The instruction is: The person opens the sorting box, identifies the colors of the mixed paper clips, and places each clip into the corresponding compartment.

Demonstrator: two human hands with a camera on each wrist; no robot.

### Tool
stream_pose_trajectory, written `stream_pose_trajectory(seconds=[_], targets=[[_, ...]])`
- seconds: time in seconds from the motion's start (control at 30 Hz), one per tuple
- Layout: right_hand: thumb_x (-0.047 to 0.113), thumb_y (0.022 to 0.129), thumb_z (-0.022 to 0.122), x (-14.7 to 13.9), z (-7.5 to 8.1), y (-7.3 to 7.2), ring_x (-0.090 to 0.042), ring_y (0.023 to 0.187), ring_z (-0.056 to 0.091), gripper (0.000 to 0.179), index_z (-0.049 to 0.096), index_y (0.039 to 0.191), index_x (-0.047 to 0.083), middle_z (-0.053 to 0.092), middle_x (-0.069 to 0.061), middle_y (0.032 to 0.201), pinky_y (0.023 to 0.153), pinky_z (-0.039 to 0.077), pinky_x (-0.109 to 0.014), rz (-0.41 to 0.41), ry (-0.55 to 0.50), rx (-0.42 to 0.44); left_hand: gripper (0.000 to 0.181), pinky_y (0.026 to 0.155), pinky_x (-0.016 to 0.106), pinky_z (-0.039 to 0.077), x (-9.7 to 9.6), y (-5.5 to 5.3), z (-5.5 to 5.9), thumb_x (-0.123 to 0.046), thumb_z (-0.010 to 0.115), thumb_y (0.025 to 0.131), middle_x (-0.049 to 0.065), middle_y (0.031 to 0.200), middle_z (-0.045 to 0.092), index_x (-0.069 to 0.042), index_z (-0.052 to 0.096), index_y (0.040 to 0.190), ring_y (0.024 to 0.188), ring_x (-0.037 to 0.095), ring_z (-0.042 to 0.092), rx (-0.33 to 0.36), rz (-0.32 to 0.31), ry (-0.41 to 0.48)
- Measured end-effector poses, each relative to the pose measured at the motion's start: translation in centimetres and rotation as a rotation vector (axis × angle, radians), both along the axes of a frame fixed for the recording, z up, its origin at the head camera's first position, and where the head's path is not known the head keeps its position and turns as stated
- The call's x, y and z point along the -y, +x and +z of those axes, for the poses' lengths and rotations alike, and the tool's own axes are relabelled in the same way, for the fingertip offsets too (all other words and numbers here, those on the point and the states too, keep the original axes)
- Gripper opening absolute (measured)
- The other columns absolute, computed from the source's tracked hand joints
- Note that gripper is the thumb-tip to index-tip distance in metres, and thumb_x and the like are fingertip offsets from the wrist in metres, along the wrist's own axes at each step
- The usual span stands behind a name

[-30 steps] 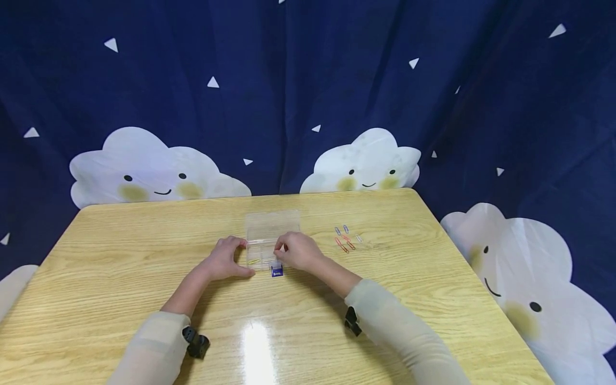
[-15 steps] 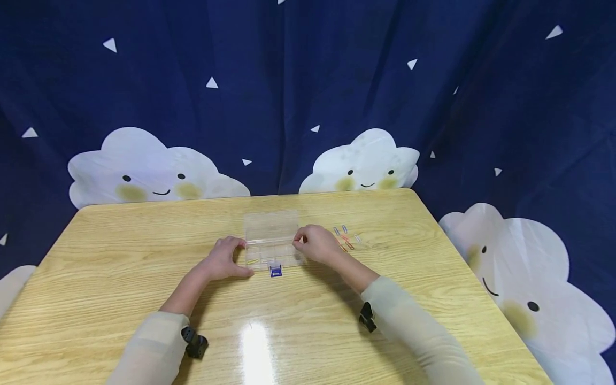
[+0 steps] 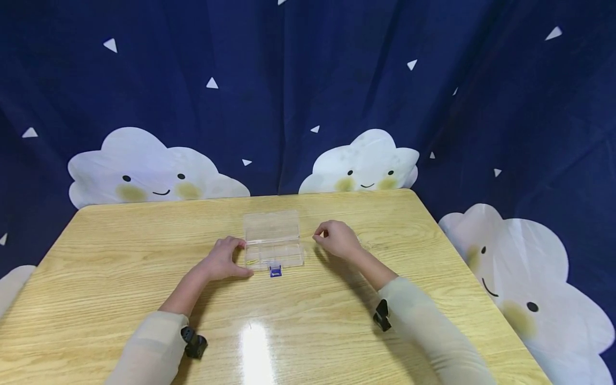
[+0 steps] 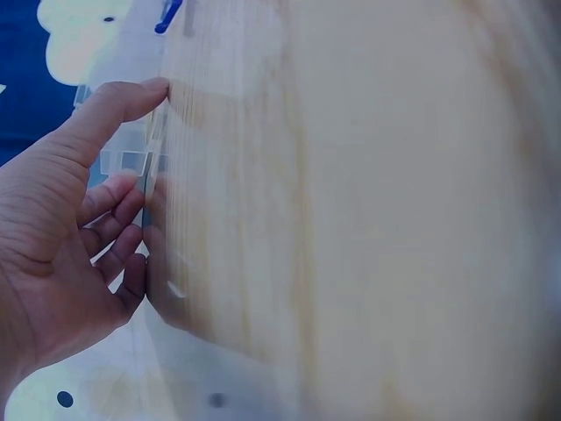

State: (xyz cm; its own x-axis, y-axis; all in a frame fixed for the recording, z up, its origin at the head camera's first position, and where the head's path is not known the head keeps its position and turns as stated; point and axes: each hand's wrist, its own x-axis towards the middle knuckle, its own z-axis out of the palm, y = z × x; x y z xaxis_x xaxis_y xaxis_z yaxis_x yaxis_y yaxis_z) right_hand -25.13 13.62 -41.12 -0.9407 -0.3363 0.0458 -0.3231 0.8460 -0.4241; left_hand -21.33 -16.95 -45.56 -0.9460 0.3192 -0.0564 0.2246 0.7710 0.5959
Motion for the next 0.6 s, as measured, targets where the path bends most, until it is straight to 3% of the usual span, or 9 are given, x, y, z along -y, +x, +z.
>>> stream_pose_trajectory(seconds=[0.6], targets=[[0.024, 0.088, 0.061, -5.4, -0.7, -0.5, -0.012, 0.053, 0.043, 0.017, 0.070, 0.093, 0.010, 0.058, -0.001, 0.067, 0.049, 0.033, -0.025, -0.114, -0.010, 0.026, 0.073, 0.095, 0.049, 0.039, 0.1, -0.1, 0.1, -0.038, 0.082, 0.065, 0.020, 0.124, 0.050, 0.000, 0.051, 0.120, 0.111, 0.036, 0.041, -0.013, -0.006, -0.010]])
